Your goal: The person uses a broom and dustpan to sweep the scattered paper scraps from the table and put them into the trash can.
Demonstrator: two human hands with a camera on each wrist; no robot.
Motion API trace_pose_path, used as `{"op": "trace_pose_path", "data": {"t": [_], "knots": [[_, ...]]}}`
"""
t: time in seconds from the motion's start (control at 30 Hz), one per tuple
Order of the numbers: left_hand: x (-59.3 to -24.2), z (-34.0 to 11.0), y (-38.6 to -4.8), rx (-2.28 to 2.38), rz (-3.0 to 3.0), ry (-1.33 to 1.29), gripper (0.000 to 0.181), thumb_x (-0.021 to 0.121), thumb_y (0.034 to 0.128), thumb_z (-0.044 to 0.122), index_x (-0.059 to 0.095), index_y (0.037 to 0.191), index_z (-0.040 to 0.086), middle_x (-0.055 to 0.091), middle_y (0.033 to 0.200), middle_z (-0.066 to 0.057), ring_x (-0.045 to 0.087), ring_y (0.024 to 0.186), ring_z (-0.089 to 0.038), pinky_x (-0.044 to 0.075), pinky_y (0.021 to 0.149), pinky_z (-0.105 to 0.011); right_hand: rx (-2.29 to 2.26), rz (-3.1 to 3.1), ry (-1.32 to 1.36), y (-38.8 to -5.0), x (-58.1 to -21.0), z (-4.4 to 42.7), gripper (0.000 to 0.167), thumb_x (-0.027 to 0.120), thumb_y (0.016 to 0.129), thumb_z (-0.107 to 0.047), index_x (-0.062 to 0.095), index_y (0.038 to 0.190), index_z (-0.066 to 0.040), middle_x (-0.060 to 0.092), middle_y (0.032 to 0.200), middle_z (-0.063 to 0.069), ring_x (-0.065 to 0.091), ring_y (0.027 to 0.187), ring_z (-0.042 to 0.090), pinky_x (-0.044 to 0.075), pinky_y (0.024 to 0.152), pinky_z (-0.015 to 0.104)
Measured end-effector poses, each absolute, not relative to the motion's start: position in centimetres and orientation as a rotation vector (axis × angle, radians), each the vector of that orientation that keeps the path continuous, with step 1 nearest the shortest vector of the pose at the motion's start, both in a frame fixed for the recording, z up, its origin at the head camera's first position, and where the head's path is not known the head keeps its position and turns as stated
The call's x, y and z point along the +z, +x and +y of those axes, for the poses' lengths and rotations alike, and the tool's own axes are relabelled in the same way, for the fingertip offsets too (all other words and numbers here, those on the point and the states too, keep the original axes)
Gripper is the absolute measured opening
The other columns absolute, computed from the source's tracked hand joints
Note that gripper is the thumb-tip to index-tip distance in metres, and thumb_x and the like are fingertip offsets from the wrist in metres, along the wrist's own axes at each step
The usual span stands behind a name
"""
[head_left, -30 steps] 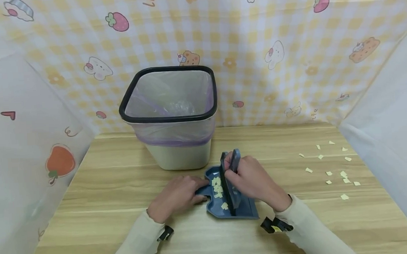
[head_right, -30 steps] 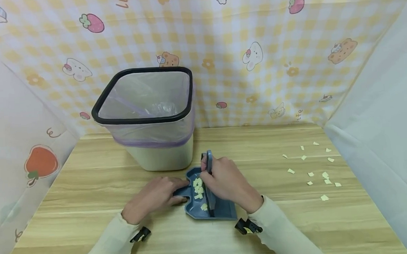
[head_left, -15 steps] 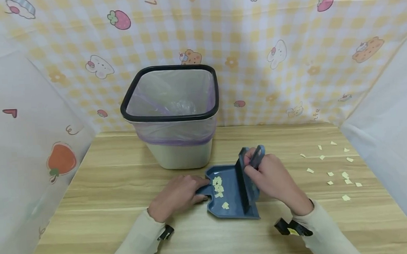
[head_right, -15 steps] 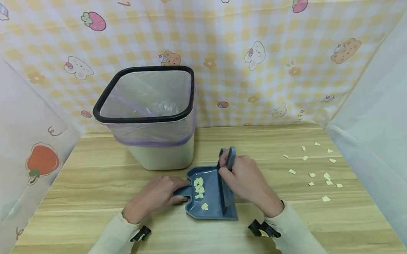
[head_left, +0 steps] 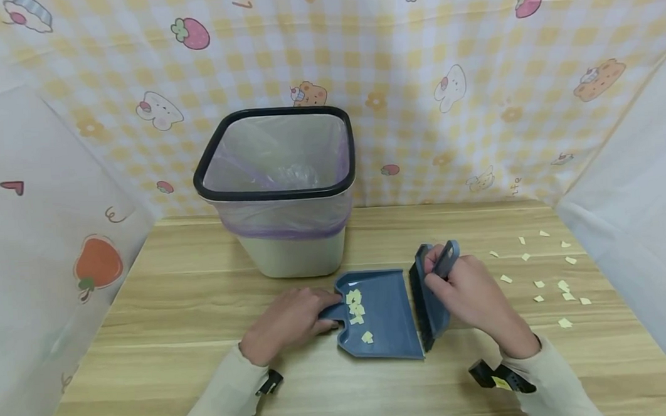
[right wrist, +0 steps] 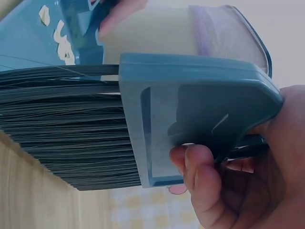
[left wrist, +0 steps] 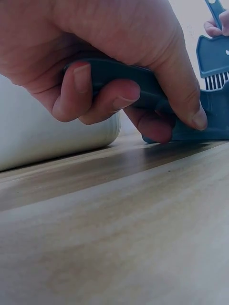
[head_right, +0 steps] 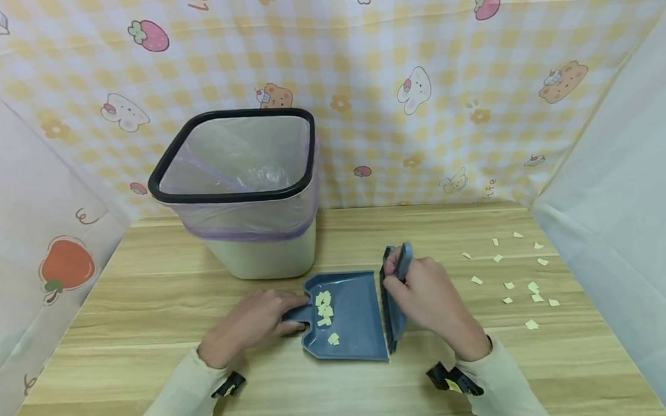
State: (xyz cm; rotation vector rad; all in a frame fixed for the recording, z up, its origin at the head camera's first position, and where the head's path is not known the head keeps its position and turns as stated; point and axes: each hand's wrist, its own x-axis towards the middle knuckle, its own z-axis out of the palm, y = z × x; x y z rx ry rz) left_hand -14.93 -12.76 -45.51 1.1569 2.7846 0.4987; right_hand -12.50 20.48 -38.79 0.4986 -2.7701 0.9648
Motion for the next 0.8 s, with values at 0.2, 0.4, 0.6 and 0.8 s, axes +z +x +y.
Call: {"op": "trace_pose_path", "data": {"t": [0.2,0.4,0.6,0.8], "knots": [[-45.6,-12.8,-14.9,0.503,2.783,1.149,0.044,0.080,0.1030,0.031,0.075,0.139,0.007,0.077,0.133,-0.008,0.074,0.121,-0.027,0.058,0.103,-0.046,0.966,-2.781,0.524,-12.5,-39.2,20.8,0.015,0.063,0.097,-0.002,0.061,0.093,-0.016,0.045,0.061,-0.012,0.044,0.052,0.006,0.040,0.056,0.028],[-45.6,-12.8,-14.9,0.502,2.786,1.152,0.044,0.081,0.1026,0.031,0.075,0.139,0.007,0.076,0.134,-0.009,0.074,0.122,-0.027,0.058,0.103,-0.046,0.961,-2.780,0.528,-12.6,-39.1,21.1,0.014,0.063,0.097,-0.002,0.061,0.094,-0.016,0.045,0.062,-0.012,0.044,0.053,0.006,0.040,0.056,0.029],[-45.4,-12.9,-14.9,0.488,2.789,1.150,0.044,0.080,0.1030,0.031,0.075,0.139,0.007,0.076,0.134,-0.009,0.074,0.122,-0.027,0.058,0.103,-0.046,0.953,-2.780,0.512,-12.7,-39.2,21.5,0.013,0.063,0.097,-0.003,0.062,0.094,-0.016,0.047,0.063,-0.011,0.046,0.054,0.007,0.041,0.056,0.029],[-45.5,-12.9,-14.9,0.488,2.778,1.161,0.045,0.080,0.1030,0.029,0.074,0.140,0.005,0.076,0.135,-0.011,0.074,0.122,-0.029,0.058,0.102,-0.047,0.935,-2.816,0.468,-12.8,-39.4,21.8,0.012,0.064,0.097,-0.004,0.064,0.094,-0.015,0.053,0.066,-0.008,0.049,0.056,0.010,0.043,0.057,0.030]]}}
